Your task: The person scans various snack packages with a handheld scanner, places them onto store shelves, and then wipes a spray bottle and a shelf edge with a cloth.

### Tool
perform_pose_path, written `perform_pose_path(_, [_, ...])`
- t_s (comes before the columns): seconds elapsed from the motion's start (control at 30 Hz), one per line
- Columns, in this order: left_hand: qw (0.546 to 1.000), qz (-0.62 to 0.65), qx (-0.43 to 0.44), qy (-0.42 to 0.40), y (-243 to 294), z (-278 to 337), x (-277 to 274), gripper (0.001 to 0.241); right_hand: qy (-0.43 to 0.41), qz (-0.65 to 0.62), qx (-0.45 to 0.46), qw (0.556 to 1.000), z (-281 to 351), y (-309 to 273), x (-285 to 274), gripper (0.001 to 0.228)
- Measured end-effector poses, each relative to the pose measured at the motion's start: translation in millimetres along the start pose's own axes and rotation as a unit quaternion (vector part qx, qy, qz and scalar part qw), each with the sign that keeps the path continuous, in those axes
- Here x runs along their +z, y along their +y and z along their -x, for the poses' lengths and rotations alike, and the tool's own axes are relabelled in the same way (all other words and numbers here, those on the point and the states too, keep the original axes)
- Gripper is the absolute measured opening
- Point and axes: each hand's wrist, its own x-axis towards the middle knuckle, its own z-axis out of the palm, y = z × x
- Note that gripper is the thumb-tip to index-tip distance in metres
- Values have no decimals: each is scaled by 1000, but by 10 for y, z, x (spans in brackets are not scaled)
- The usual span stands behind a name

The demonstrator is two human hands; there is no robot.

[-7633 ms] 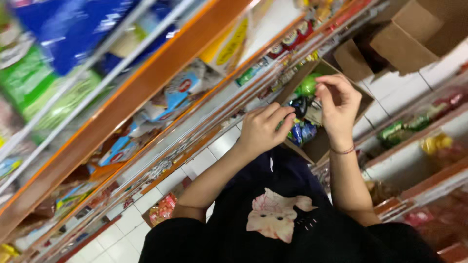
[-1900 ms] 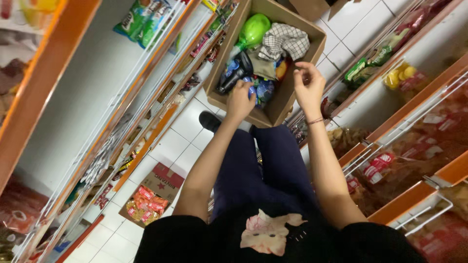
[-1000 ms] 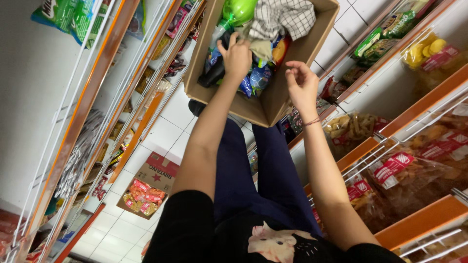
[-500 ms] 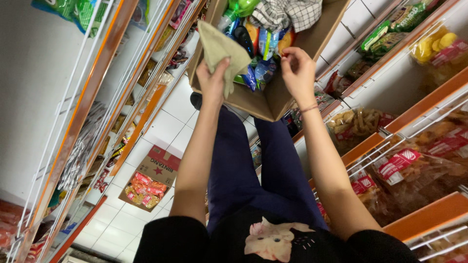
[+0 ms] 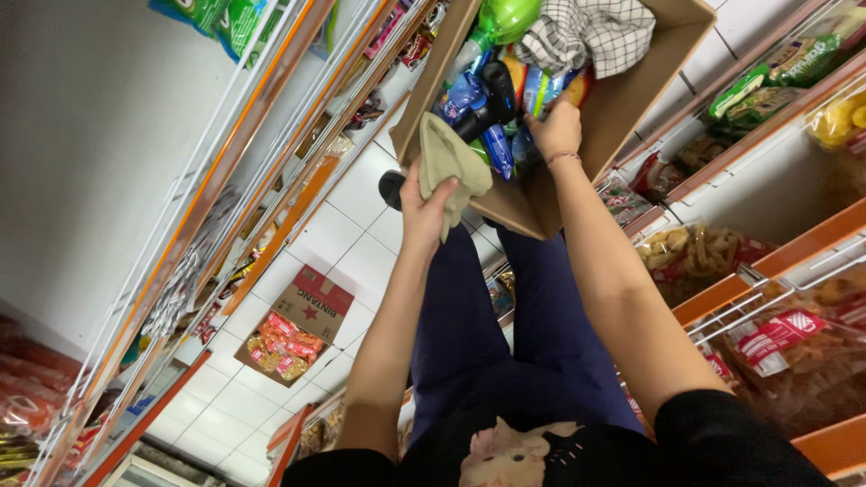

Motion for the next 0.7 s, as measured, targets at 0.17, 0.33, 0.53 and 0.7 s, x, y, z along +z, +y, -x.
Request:
perform_pose_path(0.17, [999, 4, 11, 33, 59, -23, -14, 64, 56, -67, -32, 996, -20, 57, 74, 28])
perform_pose_path(0.33, [993, -30, 67, 93, 266, -80, -82, 61, 65, -61, -53, 995, 197, 90, 146, 22])
perform_pose_path(0.53, [982, -45, 143, 111, 412, -195, 20, 62, -62, 33, -5, 998, 692, 56, 225, 22])
perform_pose_path(0.7, [932, -251, 245, 87, 162, -301, 369, 62, -149, 157, 10, 976, 760, 63, 254, 40])
